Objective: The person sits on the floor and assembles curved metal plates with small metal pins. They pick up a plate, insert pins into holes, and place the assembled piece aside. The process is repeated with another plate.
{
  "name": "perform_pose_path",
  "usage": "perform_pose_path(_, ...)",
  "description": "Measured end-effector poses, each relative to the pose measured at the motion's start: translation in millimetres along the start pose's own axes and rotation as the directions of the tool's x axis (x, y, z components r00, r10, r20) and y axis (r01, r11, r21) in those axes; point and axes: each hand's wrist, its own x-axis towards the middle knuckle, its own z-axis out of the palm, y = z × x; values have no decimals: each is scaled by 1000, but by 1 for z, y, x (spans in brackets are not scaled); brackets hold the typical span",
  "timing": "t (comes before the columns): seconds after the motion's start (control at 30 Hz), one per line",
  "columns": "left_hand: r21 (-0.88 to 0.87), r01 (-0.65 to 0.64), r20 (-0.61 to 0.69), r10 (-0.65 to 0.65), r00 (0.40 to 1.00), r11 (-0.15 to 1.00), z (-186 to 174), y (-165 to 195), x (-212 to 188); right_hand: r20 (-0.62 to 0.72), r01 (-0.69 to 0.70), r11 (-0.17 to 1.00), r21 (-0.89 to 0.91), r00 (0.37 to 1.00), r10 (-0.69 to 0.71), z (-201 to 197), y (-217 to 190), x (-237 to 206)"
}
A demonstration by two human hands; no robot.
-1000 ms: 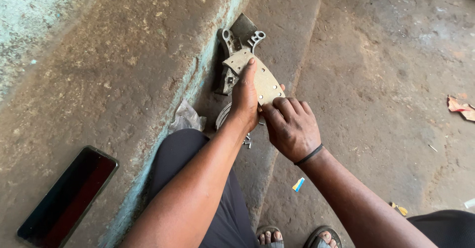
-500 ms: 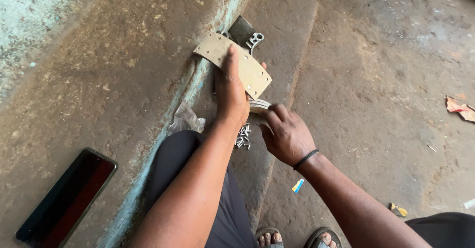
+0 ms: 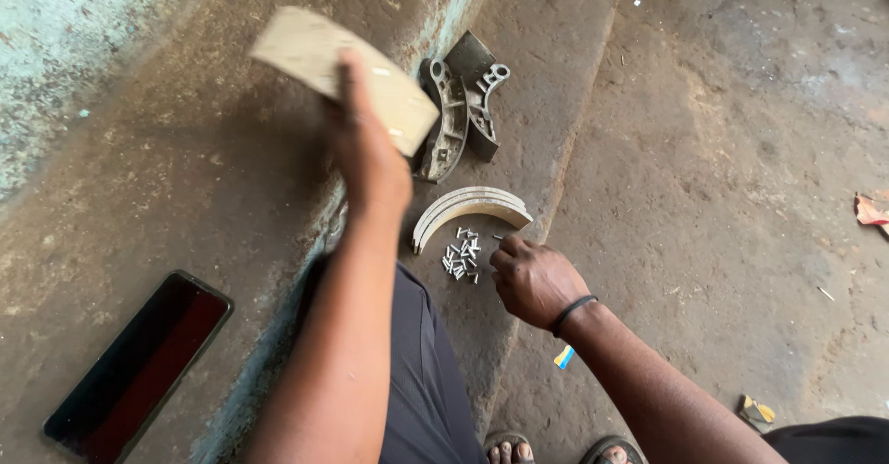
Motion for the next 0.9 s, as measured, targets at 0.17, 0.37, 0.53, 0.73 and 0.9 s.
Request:
perform_pose_path(0.17, 88, -99, -141, 111, 984, 991, -41, 15, 36, 44, 10, 1000, -3, 999, -9, -3, -3, 1)
perform_pose_path(0.37, -133, -46, -293, 6, 956, 990, -62, 17, 48, 69, 41, 999, -8, 997, -40, -3, -6, 1)
perform_pose_path(0.53, -71, -121, -308, 94, 947, 990, -62, 23, 45, 73, 38, 999, -20, 997, -37, 0, -4, 2)
perform_pose_path(0.73, 2, -125, -344, 118, 931, 992, -53, 35, 39, 89, -10, 999, -33, 996, 13, 7, 0, 4)
perform_pose_path(0.9, 126, -50, -358, 92, 929, 991, -56, 40, 31, 71, -117, 986, 123, 991, 109, 17, -8, 10)
